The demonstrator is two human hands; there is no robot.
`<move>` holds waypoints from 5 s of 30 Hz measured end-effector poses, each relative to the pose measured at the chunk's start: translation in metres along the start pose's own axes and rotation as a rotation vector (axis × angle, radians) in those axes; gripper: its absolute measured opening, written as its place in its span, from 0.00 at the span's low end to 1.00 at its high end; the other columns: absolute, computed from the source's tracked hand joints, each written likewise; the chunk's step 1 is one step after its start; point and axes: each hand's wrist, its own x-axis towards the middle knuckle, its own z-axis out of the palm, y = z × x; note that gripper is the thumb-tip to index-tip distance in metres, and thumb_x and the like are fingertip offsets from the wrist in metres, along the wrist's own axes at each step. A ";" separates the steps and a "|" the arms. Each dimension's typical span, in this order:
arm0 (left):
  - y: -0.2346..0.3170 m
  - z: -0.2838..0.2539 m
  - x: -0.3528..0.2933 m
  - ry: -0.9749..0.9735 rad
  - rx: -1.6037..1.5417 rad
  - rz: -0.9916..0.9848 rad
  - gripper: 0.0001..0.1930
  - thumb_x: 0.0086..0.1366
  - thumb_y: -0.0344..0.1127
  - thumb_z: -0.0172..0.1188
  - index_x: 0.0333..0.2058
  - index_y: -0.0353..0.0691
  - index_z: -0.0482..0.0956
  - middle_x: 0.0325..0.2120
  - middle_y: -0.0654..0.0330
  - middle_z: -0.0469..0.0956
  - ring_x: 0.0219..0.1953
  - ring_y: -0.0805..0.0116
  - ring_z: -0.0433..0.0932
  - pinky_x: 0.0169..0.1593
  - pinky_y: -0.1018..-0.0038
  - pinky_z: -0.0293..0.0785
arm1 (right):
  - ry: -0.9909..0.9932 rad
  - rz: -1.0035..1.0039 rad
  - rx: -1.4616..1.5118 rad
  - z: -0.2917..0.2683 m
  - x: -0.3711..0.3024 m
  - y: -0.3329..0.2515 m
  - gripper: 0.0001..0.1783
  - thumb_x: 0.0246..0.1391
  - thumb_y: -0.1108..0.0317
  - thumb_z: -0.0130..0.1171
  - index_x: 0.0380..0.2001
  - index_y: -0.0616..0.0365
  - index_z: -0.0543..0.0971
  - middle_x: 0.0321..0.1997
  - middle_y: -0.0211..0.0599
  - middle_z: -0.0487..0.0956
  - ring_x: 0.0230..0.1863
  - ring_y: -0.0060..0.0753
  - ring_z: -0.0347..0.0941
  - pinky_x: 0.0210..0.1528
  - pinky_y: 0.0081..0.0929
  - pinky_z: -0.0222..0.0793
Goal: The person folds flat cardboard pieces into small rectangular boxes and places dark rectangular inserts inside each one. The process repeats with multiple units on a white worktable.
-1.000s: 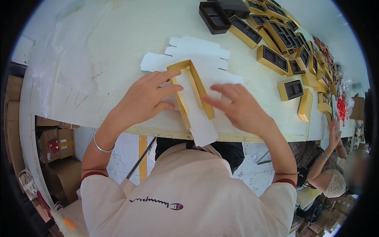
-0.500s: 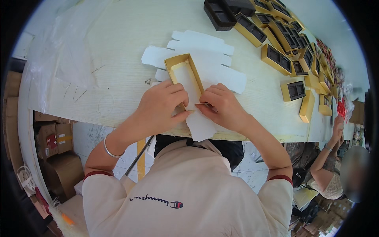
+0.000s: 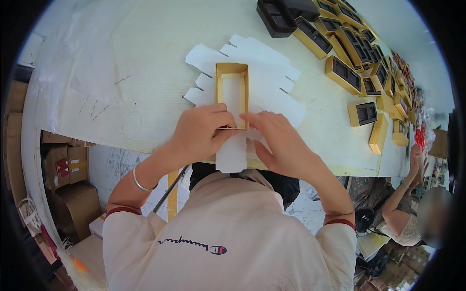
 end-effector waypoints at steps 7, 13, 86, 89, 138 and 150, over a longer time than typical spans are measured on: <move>0.000 -0.009 0.006 -0.124 -0.084 -0.057 0.06 0.53 0.29 0.66 0.26 0.35 0.78 0.23 0.62 0.72 0.20 0.70 0.72 0.25 0.77 0.66 | 0.126 -0.385 -0.395 0.029 -0.019 0.008 0.26 0.41 0.72 0.62 0.49 0.56 0.71 0.52 0.44 0.71 0.45 0.40 0.70 0.45 0.36 0.66; -0.012 -0.022 0.010 -0.228 -0.467 -0.002 0.09 0.63 0.32 0.57 0.40 0.35 0.75 0.32 0.58 0.75 0.31 0.73 0.73 0.33 0.77 0.69 | 0.359 0.110 0.390 0.040 0.006 0.010 0.17 0.42 0.76 0.61 0.40 0.59 0.74 0.47 0.41 0.71 0.34 0.36 0.70 0.36 0.33 0.68; -0.021 -0.044 0.037 -0.132 0.067 -0.042 0.40 0.44 0.31 0.72 0.58 0.43 0.65 0.53 0.58 0.71 0.52 0.55 0.67 0.57 0.65 0.64 | 0.170 0.730 1.314 -0.071 -0.012 0.057 0.14 0.56 0.59 0.61 0.24 0.58 0.77 0.20 0.28 0.74 0.18 0.21 0.68 0.24 0.17 0.63; -0.016 -0.046 0.044 -0.205 0.063 -0.032 0.40 0.44 0.30 0.71 0.59 0.43 0.65 0.54 0.58 0.70 0.55 0.55 0.66 0.58 0.65 0.64 | 0.193 0.791 1.284 -0.052 0.003 0.057 0.15 0.58 0.58 0.59 0.27 0.60 0.76 0.19 0.28 0.72 0.18 0.22 0.67 0.23 0.17 0.61; 0.007 -0.011 0.050 -0.244 0.591 0.057 0.53 0.46 0.53 0.69 0.66 0.40 0.51 0.65 0.48 0.50 0.67 0.45 0.48 0.65 0.45 0.44 | -0.047 -0.160 -0.525 -0.005 -0.004 0.043 0.48 0.48 0.35 0.50 0.58 0.69 0.64 0.67 0.54 0.57 0.70 0.50 0.49 0.69 0.46 0.46; -0.024 -0.055 0.039 -0.183 0.194 0.086 0.47 0.52 0.60 0.63 0.65 0.42 0.56 0.66 0.49 0.51 0.69 0.47 0.44 0.68 0.51 0.40 | 0.345 0.037 -0.139 -0.066 -0.034 0.049 0.32 0.43 0.66 0.68 0.53 0.61 0.72 0.53 0.47 0.74 0.55 0.46 0.70 0.57 0.38 0.65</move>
